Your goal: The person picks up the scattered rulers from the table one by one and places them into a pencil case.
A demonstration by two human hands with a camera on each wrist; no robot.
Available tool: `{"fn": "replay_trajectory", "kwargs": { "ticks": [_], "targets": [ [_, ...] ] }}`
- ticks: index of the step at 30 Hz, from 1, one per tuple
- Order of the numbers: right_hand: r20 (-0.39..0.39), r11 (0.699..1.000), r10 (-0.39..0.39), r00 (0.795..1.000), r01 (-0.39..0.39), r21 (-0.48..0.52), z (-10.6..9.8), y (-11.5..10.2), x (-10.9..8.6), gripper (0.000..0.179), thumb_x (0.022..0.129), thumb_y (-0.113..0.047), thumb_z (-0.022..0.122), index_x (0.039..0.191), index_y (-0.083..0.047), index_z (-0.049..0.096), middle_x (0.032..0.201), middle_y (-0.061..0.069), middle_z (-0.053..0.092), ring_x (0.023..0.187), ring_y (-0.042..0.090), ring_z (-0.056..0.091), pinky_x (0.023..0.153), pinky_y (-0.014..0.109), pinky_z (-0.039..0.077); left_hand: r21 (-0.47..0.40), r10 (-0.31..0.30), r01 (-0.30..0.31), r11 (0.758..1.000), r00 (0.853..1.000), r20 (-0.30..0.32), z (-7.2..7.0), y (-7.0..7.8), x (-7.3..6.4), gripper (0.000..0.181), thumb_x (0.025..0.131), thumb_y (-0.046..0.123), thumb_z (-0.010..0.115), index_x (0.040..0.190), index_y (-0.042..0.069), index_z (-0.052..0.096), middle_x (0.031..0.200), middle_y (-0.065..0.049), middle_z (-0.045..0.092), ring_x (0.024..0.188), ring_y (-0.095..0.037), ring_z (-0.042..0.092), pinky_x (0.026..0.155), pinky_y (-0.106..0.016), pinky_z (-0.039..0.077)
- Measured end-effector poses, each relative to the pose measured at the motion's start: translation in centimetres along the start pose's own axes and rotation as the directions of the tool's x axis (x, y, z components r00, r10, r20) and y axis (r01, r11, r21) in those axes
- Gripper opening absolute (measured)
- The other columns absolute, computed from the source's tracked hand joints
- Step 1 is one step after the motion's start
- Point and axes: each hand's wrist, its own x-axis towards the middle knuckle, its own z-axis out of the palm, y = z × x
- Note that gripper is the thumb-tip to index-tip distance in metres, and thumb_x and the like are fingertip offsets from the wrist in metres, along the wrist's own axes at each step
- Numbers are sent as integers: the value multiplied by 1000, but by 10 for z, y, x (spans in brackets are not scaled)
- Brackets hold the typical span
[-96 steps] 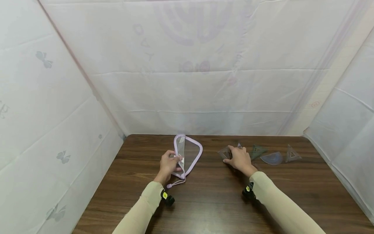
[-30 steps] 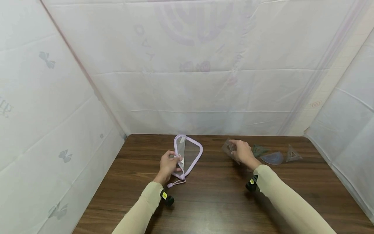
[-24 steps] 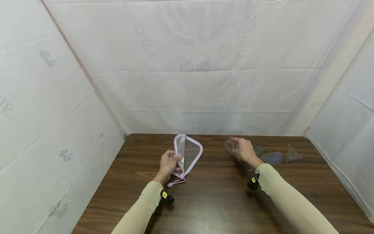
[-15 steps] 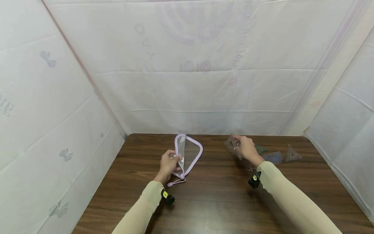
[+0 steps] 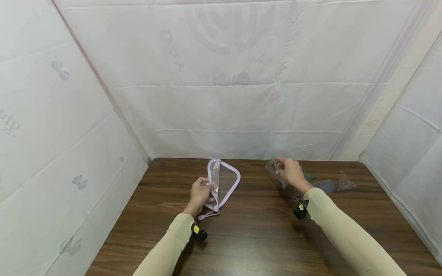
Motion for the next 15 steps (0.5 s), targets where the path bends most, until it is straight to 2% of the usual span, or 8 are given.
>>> {"fn": "replay_trajectory", "kwargs": {
  "ticks": [4, 9, 12, 15],
  "targets": [
    [4, 1000, 18, 1000, -18, 0, -1, -4, 2, 56, 95, -2, 71, 148, -6, 53, 126, 22, 67, 52, 15, 62, 44, 28, 54, 23, -15, 15, 1000, 1000, -1, -1, 0, 0, 19, 95, 3, 66, 112, 1, 56, 100, -17, 73, 72, -23, 69, 53, -34, 64],
    [4, 1000, 13, 1000, -13, -27, -2, -7, 6, 57, 94, -4, 74, 147, -6, 54, 125, 22, 68, 50, 14, 55, 46, 27, 46, 18, -22, 22, 1000, 1000, 1, 0, -1, -1, 19, 95, 4, 66, 111, 1, 55, 100, -17, 71, 70, -22, 68, 53, -34, 64],
    [-7, 1000, -11, 1000, 11, -30, -3, -10, 8, 57, 92, -4, 76, 145, -5, 56, 122, 21, 70, 57, 17, 57, 52, 30, 45, 0, -12, 12, 1000, 1000, 3, 0, 0, 0, 20, 95, 2, 66, 111, 0, 54, 99, -17, 71, 70, -22, 68, 53, -34, 64],
    [-13, 999, -32, 999, 32, -29, -3, -13, 10, 56, 91, -4, 77, 143, -3, 57, 120, 22, 71, 69, 21, 66, 59, 33, 51, -10, -9, 9, 1000, 1000, 3, 1, 0, 0, 20, 94, 0, 66, 110, 0, 54, 98, -18, 73, 69, -21, 68, 52, -35, 64]
  ]
}}
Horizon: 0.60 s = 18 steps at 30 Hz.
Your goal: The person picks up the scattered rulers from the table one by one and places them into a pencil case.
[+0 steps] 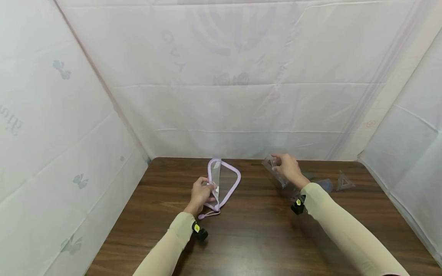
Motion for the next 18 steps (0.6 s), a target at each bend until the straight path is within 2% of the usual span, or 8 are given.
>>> {"fn": "replay_trajectory", "kwargs": {
  "ticks": [2, 7, 9, 14, 18],
  "targets": [
    [1, 1000, -6, 1000, 6, -3, 1, -3, 3, 54, 92, -4, 76, 143, -3, 58, 121, 21, 71, 74, 22, 68, 60, 32, 53, -4, -1, 1, 1000, 1000, 1, 0, 0, 1, 20, 94, 0, 65, 110, 0, 53, 98, -18, 73, 68, -20, 68, 53, -35, 64],
    [17, 999, -2, 1000, 1, 44, 5, -9, 8, 54, 92, -1, 75, 143, -4, 58, 123, 21, 69, 61, 17, 64, 48, 26, 49, -4, -2, 2, 1000, 1000, 3, 1, 0, 2, 18, 96, 1, 64, 110, 1, 53, 98, -18, 72, 66, -19, 68, 54, -35, 64],
    [24, 998, -6, 1000, 4, 70, 6, -12, 10, 56, 91, -1, 76, 144, -3, 57, 123, 22, 68, 57, 17, 65, 46, 26, 51, -5, -2, 2, 1000, 1000, 4, 1, -1, 2, 18, 97, 1, 64, 109, 1, 52, 97, -17, 71, 66, -19, 67, 53, -35, 64],
    [44, 992, -12, 999, 6, 124, 9, -20, 13, 60, 90, 0, 77, 145, -2, 54, 125, 22, 67, 65, 20, 71, 51, 27, 60, -16, -4, 5, 1000, 1000, 12, 1, -1, 2, 18, 97, 1, 64, 110, 0, 52, 97, -19, 71, 70, -21, 68, 53, -35, 64],
    [57, 988, -9, 998, 0, 155, 14, -25, 17, 61, 90, 0, 77, 146, -2, 54, 125, 22, 67, 64, 18, 70, 52, 27, 62, -26, -12, 12, 1000, 1000, 9, 1, -1, 1, 17, 97, 1, 64, 109, 1, 52, 97, -18, 72, 73, -21, 69, 53, -35, 64]
  ]
}}
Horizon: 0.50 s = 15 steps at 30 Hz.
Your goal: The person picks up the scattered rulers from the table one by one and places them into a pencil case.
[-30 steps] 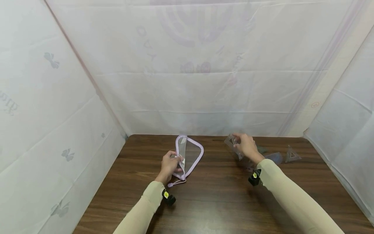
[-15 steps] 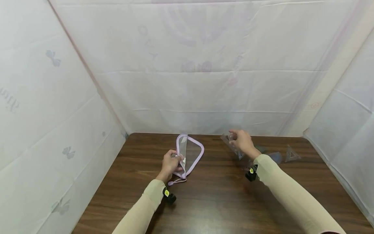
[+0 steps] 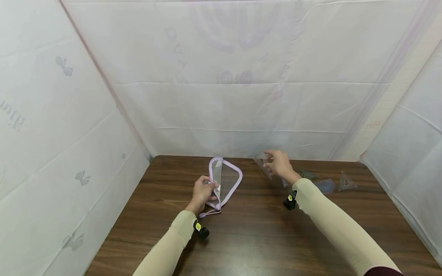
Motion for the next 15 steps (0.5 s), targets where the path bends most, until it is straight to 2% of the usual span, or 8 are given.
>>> {"fn": "replay_trajectory", "kwargs": {
  "ticks": [5, 15],
  "targets": [
    [-3, 1000, -18, 1000, 18, 13, 8, -4, 4, 61, 88, 0, 79, 144, -1, 55, 123, 21, 68, 61, 18, 70, 51, 27, 61, -8, 5, -5, 1000, 1000, 3, 0, 0, 1, 19, 96, 1, 65, 109, 1, 52, 95, -15, 72, 72, -20, 68, 53, -35, 64],
    [8, 996, -30, 1000, 29, 84, 25, -16, 12, 60, 88, 2, 78, 144, 0, 55, 120, 19, 68, 64, 17, 68, 53, 27, 62, -12, 6, -6, 1000, 1000, 6, -1, 2, 2, 24, 94, 0, 69, 112, 1, 54, 100, -17, 73, 69, -19, 68, 52, -35, 64]
  ]
}}
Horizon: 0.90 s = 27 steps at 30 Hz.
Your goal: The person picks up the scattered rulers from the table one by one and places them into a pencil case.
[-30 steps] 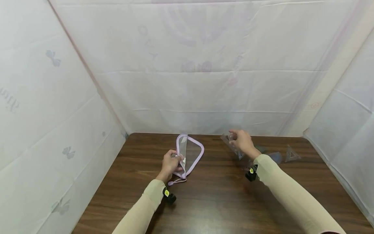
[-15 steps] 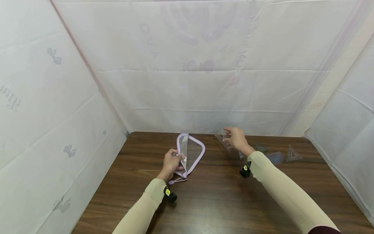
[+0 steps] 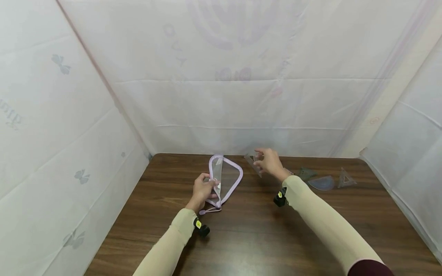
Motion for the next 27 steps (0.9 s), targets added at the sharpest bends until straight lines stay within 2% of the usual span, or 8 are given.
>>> {"fn": "replay_trajectory", "kwargs": {
  "ticks": [5, 11, 18, 27],
  "targets": [
    [2, 1000, -2, 1000, 2, 28, 8, -3, 3, 61, 88, 3, 78, 144, 1, 55, 119, 20, 68, 65, 19, 68, 53, 27, 62, -1, 3, -3, 1000, 1000, 2, 0, 0, -1, 24, 94, 1, 69, 114, 0, 56, 98, -18, 73, 68, -21, 68, 52, -34, 63],
    [-12, 999, -16, 1000, 17, 37, 18, -7, 5, 61, 86, 4, 79, 143, 1, 56, 117, 19, 69, 63, 17, 68, 51, 28, 62, -1, 0, 0, 1000, 1000, 2, -1, 1, -1, 19, 97, 3, 67, 112, -1, 57, 105, -20, 75, 81, -24, 72, 56, -36, 65],
    [-11, 994, -4, 1000, 5, 113, 29, -11, 7, 61, 85, 5, 80, 142, 2, 56, 115, 20, 70, 62, 21, 69, 57, 38, 65, 14, -4, 4, 1000, 1000, -6, -2, 1, -3, 18, 99, 5, 67, 112, -5, 61, 107, -21, 75, 86, -26, 74, 57, -37, 65],
    [-2, 990, 19, 1000, -19, 143, 45, -16, 10, 62, 86, 5, 79, 143, 1, 55, 118, 21, 68, 67, 25, 72, 53, 28, 63, -20, -1, 1, 1000, 1000, -10, -3, 0, -2, 18, 98, 3, 66, 113, -7, 63, 103, -20, 76, 85, -26, 74, 56, -37, 65]
  ]
}}
